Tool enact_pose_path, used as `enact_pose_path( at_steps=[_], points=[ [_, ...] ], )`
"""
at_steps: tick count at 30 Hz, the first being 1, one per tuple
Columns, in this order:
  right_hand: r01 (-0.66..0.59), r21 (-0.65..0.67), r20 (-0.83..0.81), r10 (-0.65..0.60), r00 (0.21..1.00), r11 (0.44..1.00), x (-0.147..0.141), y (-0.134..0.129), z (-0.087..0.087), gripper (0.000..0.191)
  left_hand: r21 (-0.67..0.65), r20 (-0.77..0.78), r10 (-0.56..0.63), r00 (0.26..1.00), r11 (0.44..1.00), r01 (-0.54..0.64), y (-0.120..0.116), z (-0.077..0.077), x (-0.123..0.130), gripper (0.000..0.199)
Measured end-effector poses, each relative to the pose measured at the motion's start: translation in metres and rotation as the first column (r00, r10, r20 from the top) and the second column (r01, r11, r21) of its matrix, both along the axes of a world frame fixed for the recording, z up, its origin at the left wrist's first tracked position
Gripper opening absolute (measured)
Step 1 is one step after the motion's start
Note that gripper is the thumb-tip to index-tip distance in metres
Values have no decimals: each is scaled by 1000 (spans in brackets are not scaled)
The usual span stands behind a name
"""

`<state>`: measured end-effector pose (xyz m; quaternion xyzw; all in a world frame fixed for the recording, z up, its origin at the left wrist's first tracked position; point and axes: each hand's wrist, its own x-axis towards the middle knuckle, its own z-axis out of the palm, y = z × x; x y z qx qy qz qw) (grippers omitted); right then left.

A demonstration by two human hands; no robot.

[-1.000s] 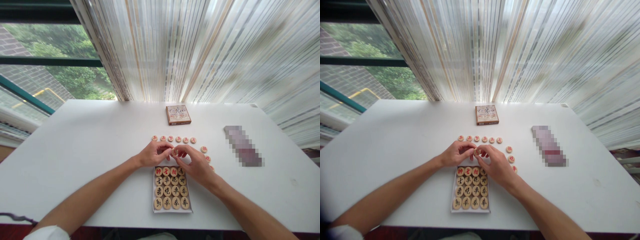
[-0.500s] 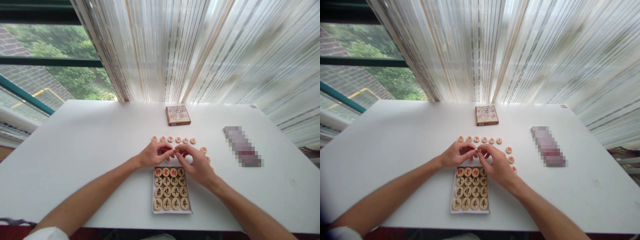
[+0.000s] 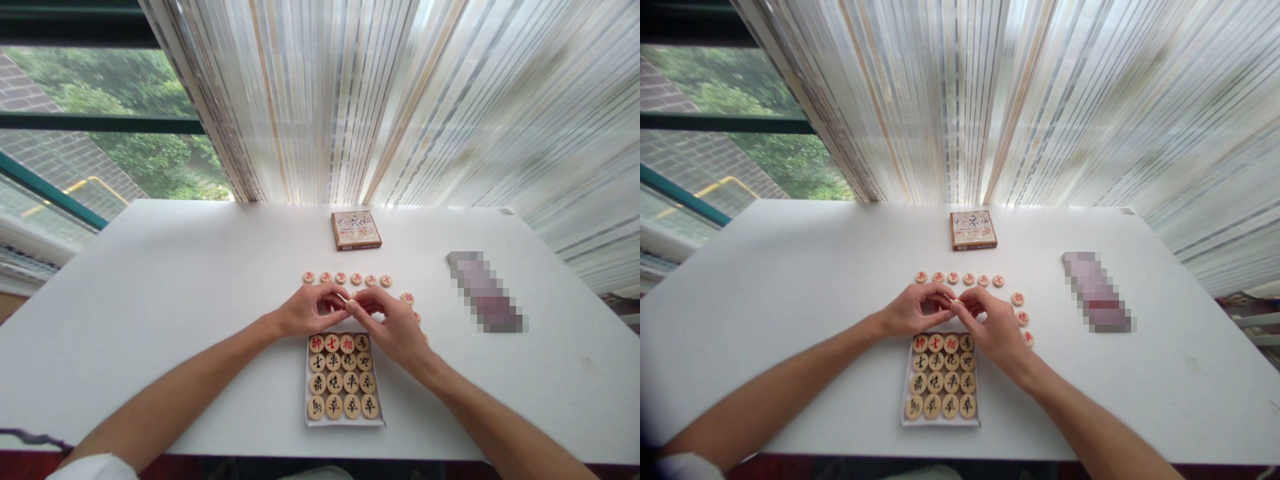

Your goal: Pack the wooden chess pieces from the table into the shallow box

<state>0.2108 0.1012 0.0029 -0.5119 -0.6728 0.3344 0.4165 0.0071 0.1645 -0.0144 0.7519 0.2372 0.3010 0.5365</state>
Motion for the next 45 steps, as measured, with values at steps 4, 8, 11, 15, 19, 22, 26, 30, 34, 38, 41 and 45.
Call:
enact_pose_path(
  at_steps=[4,8,11,15,19,22,26,30,34,38,41,45],
  points=[
    [0,-6,2,0,1000,1000,1,0,-1,17,2,0,-4,1000,1000,4,0,0,0,30],
    [4,-3,21,-4,1000,1000,2,0,1,15,-7,0,11,1000,1000,-11,0,0,0,33],
    [13,-13,51,-13,999,1000,1,0,6,15,-7,-2,12,1000,1000,-12,0,0,0,32],
    [-5,-8,66,5,998,1000,2,-2,10,14,-28,1,22,1000,999,-22,0,2,0,34],
    [-40,39,75,37,996,998,2,-2,8,17,-69,30,18,999,997,-16,0,1,0,33],
    [-37,78,97,29,995,996,2,-1,6,18,-81,40,12,999,997,-9,1,1,-1,33],
    [-48,108,116,35,993,993,2,-1,6,17,-119,51,9,999,993,-3,1,1,-1,29],
    [-71,156,129,51,990,985,2,-2,3,19,-129,62,9,998,992,-1,2,1,0,29],
    [-119,208,148,89,985,971,1,-3,0,20,-132,66,12,998,991,-3,3,0,0,29],
    [-158,240,219,105,970,958,-2,-4,0,16,-134,26,11,1000,991,-8,2,2,0,27],
    [-166,244,241,106,965,956,-2,-4,-1,17,-132,0,20,1000,991,-20,2,4,0,28],
    [-160,223,242,105,965,961,0,-4,-3,18,-117,-8,23,1000,993,-24,1,5,0,28]
  ],
)
